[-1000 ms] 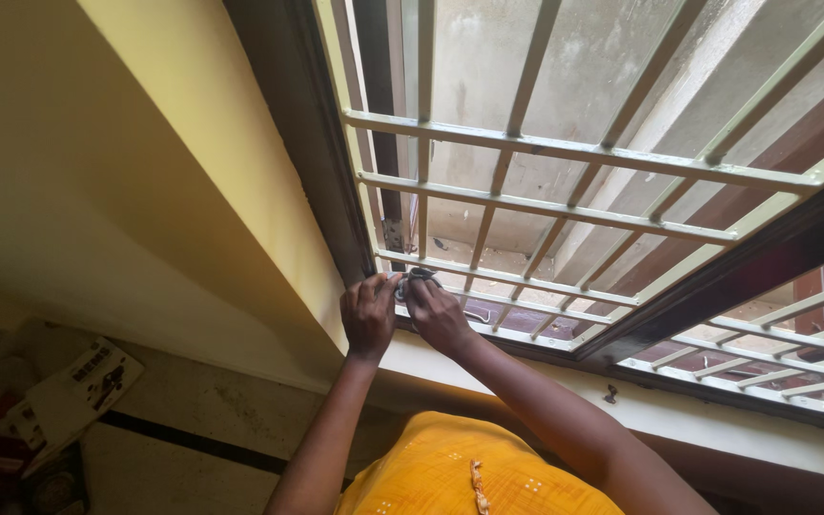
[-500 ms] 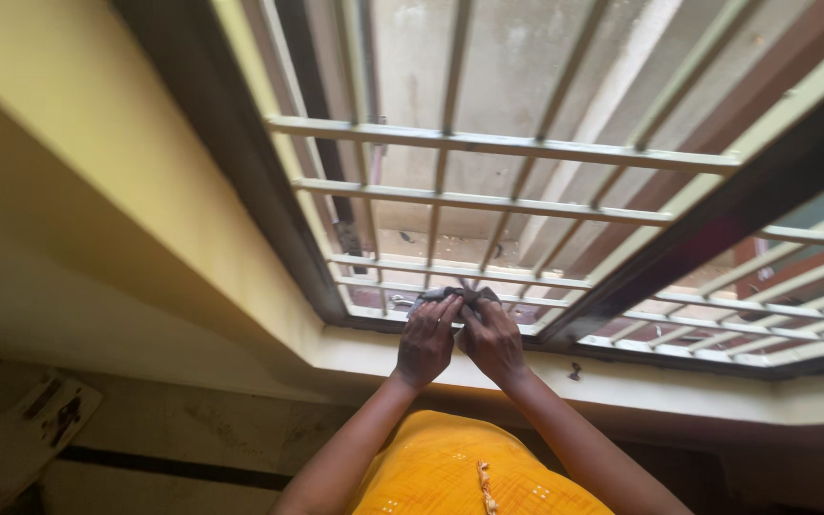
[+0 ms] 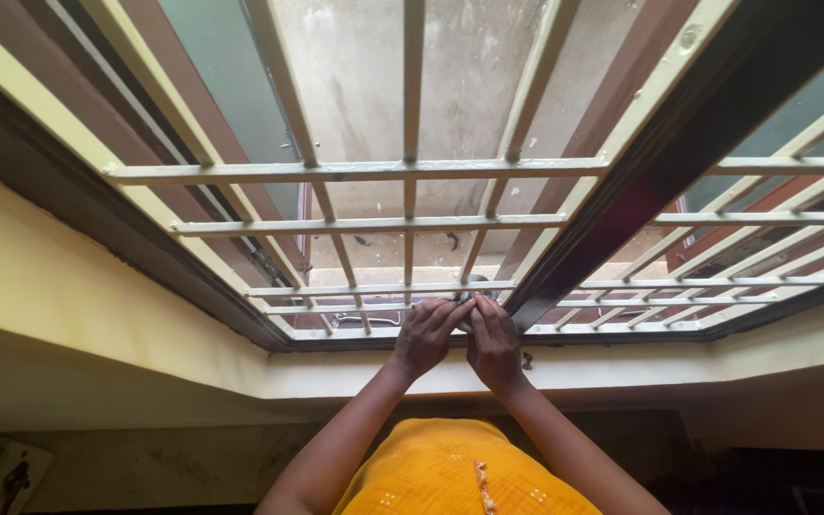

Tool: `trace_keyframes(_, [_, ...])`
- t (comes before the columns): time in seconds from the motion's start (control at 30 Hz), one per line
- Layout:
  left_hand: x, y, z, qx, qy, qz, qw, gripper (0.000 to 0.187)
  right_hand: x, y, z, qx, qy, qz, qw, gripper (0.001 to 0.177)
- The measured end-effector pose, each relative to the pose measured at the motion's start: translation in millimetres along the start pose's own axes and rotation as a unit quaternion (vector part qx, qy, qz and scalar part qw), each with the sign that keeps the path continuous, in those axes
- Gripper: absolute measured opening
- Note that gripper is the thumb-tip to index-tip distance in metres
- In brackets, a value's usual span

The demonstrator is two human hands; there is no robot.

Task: The person wipes the metal bars of a window grill using a cloth, moving the cloth along individual bars and into the corners of the frame.

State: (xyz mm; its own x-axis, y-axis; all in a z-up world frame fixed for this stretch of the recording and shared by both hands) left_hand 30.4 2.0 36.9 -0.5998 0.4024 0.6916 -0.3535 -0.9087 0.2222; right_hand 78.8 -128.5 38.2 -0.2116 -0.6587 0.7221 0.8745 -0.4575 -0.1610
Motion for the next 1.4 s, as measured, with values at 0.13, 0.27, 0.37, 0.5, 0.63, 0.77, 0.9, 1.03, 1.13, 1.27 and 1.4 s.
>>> trace_keyframes(0.13, [26,-7,-9,-0.003,0.016,0.007,1.0,0.047,-16,-3,6,0.02,0.022,0.044,0.999,0.031])
trace_keyframes(0.27, [52,-14,-22,-0.01,0.02,0.022,1.0,0.04,-32,-6,2,0.0,0.032,0.045,0.998,0.04])
trace_keyframes(0.37, [60,-20,-35,-0.011,0.014,0.021,1.0,0.035,-44,-3,-6,-0.02,0.033,0.053,0.998,0.044])
trace_keyframes(0.5, [69,-28,-43,-0.019,0.008,0.033,0.999,0.036,-52,-11,-10,-0.053,0.046,0.03,0.997,0.048])
trace_keyframes(0.63, [86,-40,-47,-0.023,0.013,0.05,0.998,0.033,-51,-31,-5,-0.055,0.062,0.002,0.997,0.05])
trace_keyframes(0.77, [100,-53,-58,-0.021,0.008,0.033,0.999,0.031,-53,-56,-5,-0.089,0.061,-0.038,0.993,0.048])
trace_keyframes(0.9, [119,-77,-72,0.016,0.034,0.041,0.998,0.027,-71,-95,1,-0.083,0.019,-0.067,0.994,0.05])
trace_keyframes(1.03, [142,-96,-96,0.04,0.013,0.07,0.997,0.033,-90,-118,12,-0.087,0.014,-0.025,0.996,0.051])
trace_keyframes(1.13, [163,-109,-109,0.073,0.053,0.095,0.991,0.033,-108,-133,18,-0.025,0.008,-0.021,0.999,0.051])
trace_keyframes(1.27, [199,-126,-127,0.141,0.049,0.106,0.983,0.034,-125,-165,36,0.072,-0.026,0.056,0.995,0.047])
trace_keyframes(1.4, [208,-117,-122,0.17,0.066,0.128,0.975,0.027,-107,-180,64,0.123,-0.058,0.062,0.989,0.051])
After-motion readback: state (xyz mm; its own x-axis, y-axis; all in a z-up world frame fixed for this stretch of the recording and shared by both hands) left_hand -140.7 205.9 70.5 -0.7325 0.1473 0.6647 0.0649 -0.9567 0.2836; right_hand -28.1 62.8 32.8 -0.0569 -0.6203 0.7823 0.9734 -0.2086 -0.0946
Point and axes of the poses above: each hand's wrist, its own z-axis towards the middle knuckle, its own x-axis out of the back of the hand, y = z × x, the point moved 5 cm from there along z, towards the middle knuckle, and after that the axes turned 5 degrees about -y, right-handed, at the moved point
